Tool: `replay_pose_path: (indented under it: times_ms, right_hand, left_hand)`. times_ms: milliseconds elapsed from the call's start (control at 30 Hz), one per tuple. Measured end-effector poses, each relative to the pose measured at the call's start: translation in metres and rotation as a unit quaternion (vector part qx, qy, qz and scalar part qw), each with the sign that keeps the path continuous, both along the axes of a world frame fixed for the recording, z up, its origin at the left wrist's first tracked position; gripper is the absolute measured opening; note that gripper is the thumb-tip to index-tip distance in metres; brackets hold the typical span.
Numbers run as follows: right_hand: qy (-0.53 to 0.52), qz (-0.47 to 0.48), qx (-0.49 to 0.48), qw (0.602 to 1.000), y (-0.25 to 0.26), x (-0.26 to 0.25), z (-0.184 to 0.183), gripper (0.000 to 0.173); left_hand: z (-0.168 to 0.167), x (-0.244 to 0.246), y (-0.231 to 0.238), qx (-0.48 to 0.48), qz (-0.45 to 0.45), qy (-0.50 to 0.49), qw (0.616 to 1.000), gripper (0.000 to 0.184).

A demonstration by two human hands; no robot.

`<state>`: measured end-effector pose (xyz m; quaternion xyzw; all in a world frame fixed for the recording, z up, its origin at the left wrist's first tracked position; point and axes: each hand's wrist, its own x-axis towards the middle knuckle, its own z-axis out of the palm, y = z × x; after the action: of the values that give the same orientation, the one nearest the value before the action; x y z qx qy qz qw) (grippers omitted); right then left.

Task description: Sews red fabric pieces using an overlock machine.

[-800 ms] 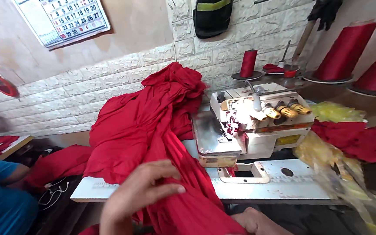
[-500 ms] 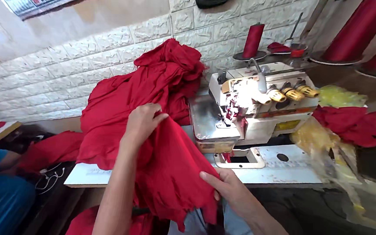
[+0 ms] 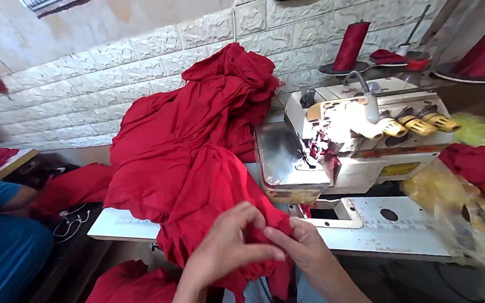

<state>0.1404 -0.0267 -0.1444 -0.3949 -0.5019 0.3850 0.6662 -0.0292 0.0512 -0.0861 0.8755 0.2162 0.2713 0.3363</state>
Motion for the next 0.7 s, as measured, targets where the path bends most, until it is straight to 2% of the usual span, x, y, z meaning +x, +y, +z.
replay_pose_path:
  times_ms: [33,100,167,200,233,300,367,400,433,500,567,633,700]
  right_hand:
    - [-0.041,-0.023,0.029,0.998,0.004,-0.002,-0.005,0.018]
    - [-0.170,-0.124,0.072,0.975,0.008,-0.005,-0.008,0.030]
    - [-0.280,-0.238,0.118,0.923,0.009,-0.010,-0.006,0.036]
    - [-0.333,-0.280,0.147,0.889,0.009,-0.013,-0.004,0.036]
    - [-0.384,-0.307,0.169,0.854,0.007,-0.016,-0.001,0.033]
    - [-0.457,-0.322,0.181,0.809,0.001,-0.022,0.005,0.020]
    - [-0.495,-0.326,0.147,0.792,-0.005,-0.023,0.007,0.013]
    - [-0.492,-0.327,0.115,0.799,-0.007,-0.021,0.006,0.013]
    - [-0.471,-0.323,0.080,0.817,-0.007,-0.018,0.004,0.013]
    - [-0.364,-0.272,0.021,0.891,-0.005,-0.010,-0.002,0.017]
    - [-0.185,-0.160,0.021,0.969,-0.001,-0.002,-0.007,0.016]
    - [-0.021,-0.047,0.046,0.998,0.004,0.007,-0.013,0.011]
    - [0.045,0.021,0.060,0.997,0.009,0.015,-0.020,0.015]
  left_hand:
    - [-0.009,-0.002,-0.007,-0.010,-0.016,-0.027,0.999,0.031]
    - [-0.026,-0.003,-0.018,-0.039,0.032,-0.146,0.988,0.016]
    - [-0.034,0.001,-0.026,-0.090,0.101,-0.269,0.954,0.013]
    - [-0.037,0.003,-0.029,-0.061,0.144,-0.284,0.946,0.009]
    - [-0.041,0.005,-0.029,0.005,0.201,-0.261,0.944,0.006]
    - [-0.046,0.010,-0.028,0.148,0.318,-0.194,0.916,0.015]
    - [-0.041,0.006,-0.025,0.176,0.380,-0.165,0.893,0.005]
    - [-0.037,0.001,-0.022,0.144,0.390,-0.177,0.892,0.002]
    - [-0.033,-0.003,-0.019,0.083,0.374,-0.216,0.898,0.007]
    - [-0.030,-0.007,-0.014,-0.098,0.267,-0.322,0.903,0.015]
    - [-0.032,-0.011,-0.010,-0.270,0.137,-0.373,0.877,0.014]
    - [-0.034,-0.013,-0.004,-0.329,0.073,-0.381,0.861,0.020]
    - [-0.035,-0.016,0.000,-0.321,0.051,-0.371,0.870,0.016]
